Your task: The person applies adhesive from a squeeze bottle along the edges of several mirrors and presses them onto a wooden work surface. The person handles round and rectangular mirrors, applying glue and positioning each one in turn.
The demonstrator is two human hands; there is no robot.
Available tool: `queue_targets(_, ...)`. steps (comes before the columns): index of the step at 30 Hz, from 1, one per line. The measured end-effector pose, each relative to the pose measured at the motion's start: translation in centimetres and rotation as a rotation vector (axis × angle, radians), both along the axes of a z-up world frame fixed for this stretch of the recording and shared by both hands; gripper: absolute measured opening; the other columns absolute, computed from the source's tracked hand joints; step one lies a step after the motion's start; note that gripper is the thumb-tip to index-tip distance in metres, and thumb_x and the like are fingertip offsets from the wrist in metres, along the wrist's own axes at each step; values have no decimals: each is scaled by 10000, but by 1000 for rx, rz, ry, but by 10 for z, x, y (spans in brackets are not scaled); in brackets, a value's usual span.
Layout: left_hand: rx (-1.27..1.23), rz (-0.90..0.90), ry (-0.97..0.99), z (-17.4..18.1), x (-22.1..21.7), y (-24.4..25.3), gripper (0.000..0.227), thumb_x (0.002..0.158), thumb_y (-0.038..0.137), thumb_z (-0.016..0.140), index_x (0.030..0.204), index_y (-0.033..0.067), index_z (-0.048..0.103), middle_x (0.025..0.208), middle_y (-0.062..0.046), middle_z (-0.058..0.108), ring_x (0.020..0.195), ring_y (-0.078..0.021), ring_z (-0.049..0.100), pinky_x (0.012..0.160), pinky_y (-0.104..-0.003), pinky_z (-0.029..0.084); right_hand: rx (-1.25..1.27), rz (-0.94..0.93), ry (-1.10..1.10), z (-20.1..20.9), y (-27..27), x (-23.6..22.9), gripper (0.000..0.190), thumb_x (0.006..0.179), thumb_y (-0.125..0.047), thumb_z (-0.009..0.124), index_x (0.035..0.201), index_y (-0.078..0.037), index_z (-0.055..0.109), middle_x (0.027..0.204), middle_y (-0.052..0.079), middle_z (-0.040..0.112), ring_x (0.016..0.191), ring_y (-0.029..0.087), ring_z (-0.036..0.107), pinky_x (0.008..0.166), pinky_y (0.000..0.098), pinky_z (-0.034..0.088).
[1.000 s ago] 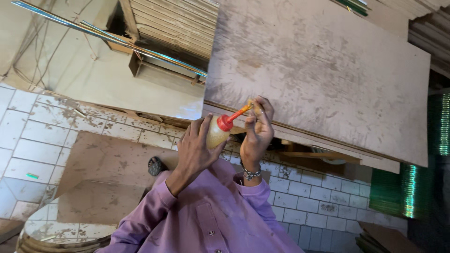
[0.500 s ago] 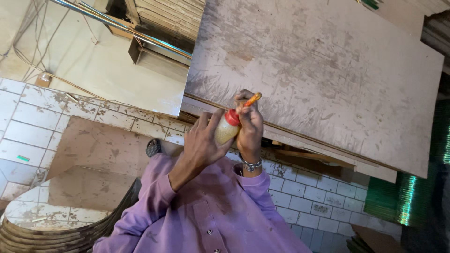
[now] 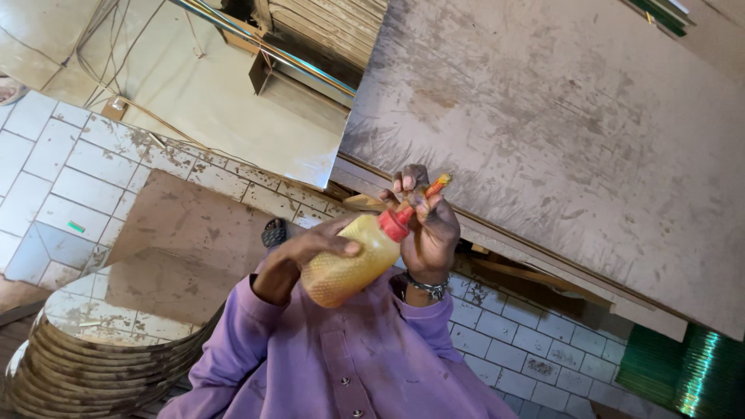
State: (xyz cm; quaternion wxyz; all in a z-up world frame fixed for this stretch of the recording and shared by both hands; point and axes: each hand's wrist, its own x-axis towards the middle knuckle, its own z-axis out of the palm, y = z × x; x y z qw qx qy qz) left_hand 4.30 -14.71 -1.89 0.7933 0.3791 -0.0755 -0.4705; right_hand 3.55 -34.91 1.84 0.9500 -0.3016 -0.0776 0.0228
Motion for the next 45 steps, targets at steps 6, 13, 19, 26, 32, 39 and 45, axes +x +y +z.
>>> queue_targets(6,211,174,-630,20,-7,2,701,896,376,825,1435,3,577,1284,-195,699,1138,-281,702,992,-366,556,135,-20,120,-6,7,10,148,999,-193,714,945,-110,603,1171,45,504,1217,209,470,1107,426,435)
queue_targets(13,1013,467,-1193,75,-26,-9,765,762,398,842,1401,104,543,1104,-170,705,823,-368,722,663,-457,580,-40,-200,42,-20,7,15,133,996,-128,710,928,-146,597,1238,32,533,1248,198,492,1129,418,428)
queue_targets(19,1091,487,-1190,83,-17,-15,745,758,395,843,1391,128,553,1069,-145,716,793,-356,730,619,-457,567,26,-291,69,-30,3,24,62,933,-96,703,928,-132,653,1234,38,555,1234,206,500,1080,442,442)
queue_targets(26,884,386,-910,64,-10,-3,701,729,399,891,1327,121,656,1110,-136,765,938,-308,774,789,-382,614,120,-140,102,-41,-14,29,89,917,-66,740,928,-149,712,1269,38,567,1249,213,503,1069,445,451)
queue_targets(32,255,207,-126,13,1,4,685,744,235,833,1344,-9,613,1139,-114,741,1010,-167,709,879,-281,572,140,-64,186,-47,-16,35,71,890,-76,748,905,-108,687,1238,37,557,1225,215,497,1003,458,473)
queue_targets(39,73,165,268,-39,-9,9,627,823,230,803,1332,-66,587,1066,-209,711,856,-288,724,728,-400,611,229,121,161,-52,-18,40,161,946,-140,730,810,-104,651,1188,22,548,1251,204,471,1044,410,449)
queue_targets(45,-210,12,462,-47,-19,9,713,921,400,675,1402,-84,469,1122,-330,659,879,-401,727,730,-503,640,271,176,114,-59,-24,44,187,970,-156,721,796,-108,672,1137,28,563,1216,223,471,1022,443,445)
